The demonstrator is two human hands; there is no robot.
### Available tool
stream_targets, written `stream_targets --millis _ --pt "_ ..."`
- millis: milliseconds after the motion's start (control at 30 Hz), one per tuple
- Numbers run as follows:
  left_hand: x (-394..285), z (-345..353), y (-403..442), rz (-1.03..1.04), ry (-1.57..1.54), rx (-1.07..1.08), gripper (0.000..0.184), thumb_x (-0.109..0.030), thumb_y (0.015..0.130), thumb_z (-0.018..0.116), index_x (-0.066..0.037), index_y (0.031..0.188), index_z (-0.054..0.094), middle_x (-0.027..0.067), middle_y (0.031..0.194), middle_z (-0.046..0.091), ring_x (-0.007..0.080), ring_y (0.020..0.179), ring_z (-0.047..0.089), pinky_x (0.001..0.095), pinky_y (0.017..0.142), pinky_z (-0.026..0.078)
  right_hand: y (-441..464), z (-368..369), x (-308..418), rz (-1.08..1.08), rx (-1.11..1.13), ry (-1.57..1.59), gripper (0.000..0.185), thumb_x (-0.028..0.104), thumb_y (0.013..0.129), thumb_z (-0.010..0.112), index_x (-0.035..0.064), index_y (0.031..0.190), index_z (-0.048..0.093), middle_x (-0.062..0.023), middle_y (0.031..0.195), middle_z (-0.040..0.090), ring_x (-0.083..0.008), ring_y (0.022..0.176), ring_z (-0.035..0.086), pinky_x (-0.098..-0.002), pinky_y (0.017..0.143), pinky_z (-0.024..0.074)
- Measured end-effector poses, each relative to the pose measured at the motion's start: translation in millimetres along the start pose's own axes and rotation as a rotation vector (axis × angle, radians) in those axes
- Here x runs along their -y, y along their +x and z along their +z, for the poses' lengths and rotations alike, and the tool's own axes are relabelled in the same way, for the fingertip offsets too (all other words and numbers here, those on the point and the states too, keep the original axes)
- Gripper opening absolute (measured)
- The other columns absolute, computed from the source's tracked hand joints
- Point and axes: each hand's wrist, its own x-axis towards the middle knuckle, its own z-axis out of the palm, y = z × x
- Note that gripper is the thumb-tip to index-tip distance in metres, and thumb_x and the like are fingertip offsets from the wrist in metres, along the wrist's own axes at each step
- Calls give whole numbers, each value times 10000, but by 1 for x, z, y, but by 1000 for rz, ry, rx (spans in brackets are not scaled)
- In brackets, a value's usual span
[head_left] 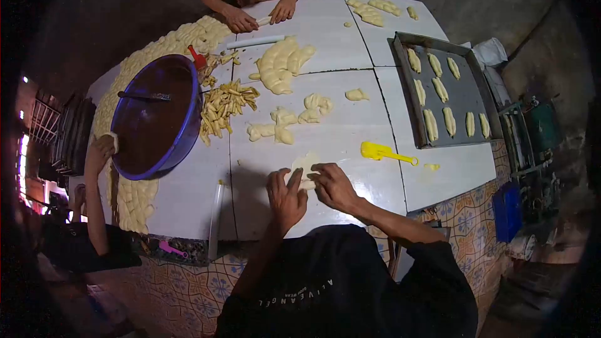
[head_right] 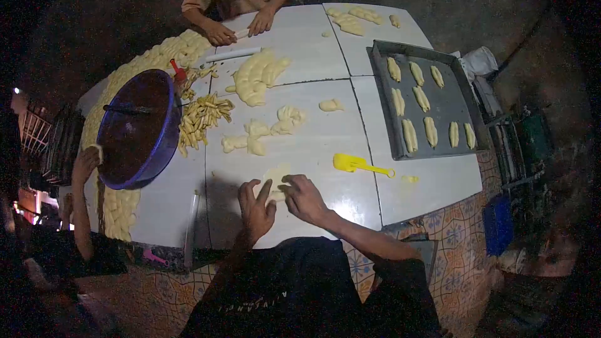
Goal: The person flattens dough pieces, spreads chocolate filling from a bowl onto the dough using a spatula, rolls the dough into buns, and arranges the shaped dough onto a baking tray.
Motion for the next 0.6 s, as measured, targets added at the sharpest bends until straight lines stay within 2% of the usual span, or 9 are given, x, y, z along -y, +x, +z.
stream_targets --millis 33,200,267,300,367,400,433,500,600 --pt "-4 -5 0 23 -47 42 498 70 798 624 -1 1291 606 147 1046 557 335 1099 502 513 967 384 -2 0 1 1 40 4 310 14 838 653 -8 1147 670 -201 1199 604 -376 1118 565 -442 965 504" --pt "26 26 -14 74 -70 130 359 -10 839 672 -3 1196 643 161 1027 591 379 1046 552 529 967 404 -11 15 -15 101 -54 71 235 13 870 666 -11 1100 627 -198 1122 620 -383 1034 603 -448 865 540" --pt "20 25 -15 37 65 0 269 -11 852 680 1 1120 662 177 1098 575 373 1121 535 530 970 403 -10 9 -12 122 -120 -121 296 25 887 688 1 1177 638 -236 1210 590 -397 1051 616 -435 868 557" --pt "12 22 -23 -67 133 123 379 -93 919 647 26 1276 598 257 1357 504 419 1337 442 571 1068 361 -6 1 -2 123 -121 -121 296 25 887 688 1 1177 638 -236 1210 590 -397 1051 616 -435 868 557" --pt "1 18 -32 -91 107 189 475 -177 944 623 34 1360 532 271 1464 422 428 1410 365 587 1118 313 -4 -7 21 180 -43 -125 332 134 941 654 -5 1242 646 -257 1409 500 -416 1234 560 -476 962 523" --pt "0 19 -30 -113 81 253 578 -260 968 598 42 1444 467 284 1571 339 437 1484 287 602 1168 265 -13 6 23 248 84 -158 497 292 992 572 2 1395 556 -265 1557 376 -432 1410 422 -548 1086 418" --pt "4 23 -24 -171 154 393 720 -316 1002 522 77 1552 275 293 1638 228 434 1534 200 618 1201 199 -15 20 17 286 109 -233 562 338 1006 532 12 1461 480 -268 1588 329 -433 1449 365 -567 1125 358" --pt "17 40 5 -195 262 370 707 -311 1010 505 86 1548 275 299 1631 237 434 1530 210 615 1199 205 4 31 8 372 178 -336 695 441 1042 415 44 1594 270 -280 1650 206 -431 1531 219 -609 1193 220" --pt "46 71 61 -285 299 191 695 -304 1037 444 118 1547 231 316 1619 242 444 1525 209 606 1203 193 64 36 -25 439 35 -427 626 391 1060 390 44 1576 322 -334 1626 199 -469 1523 191 -602 1198 197"
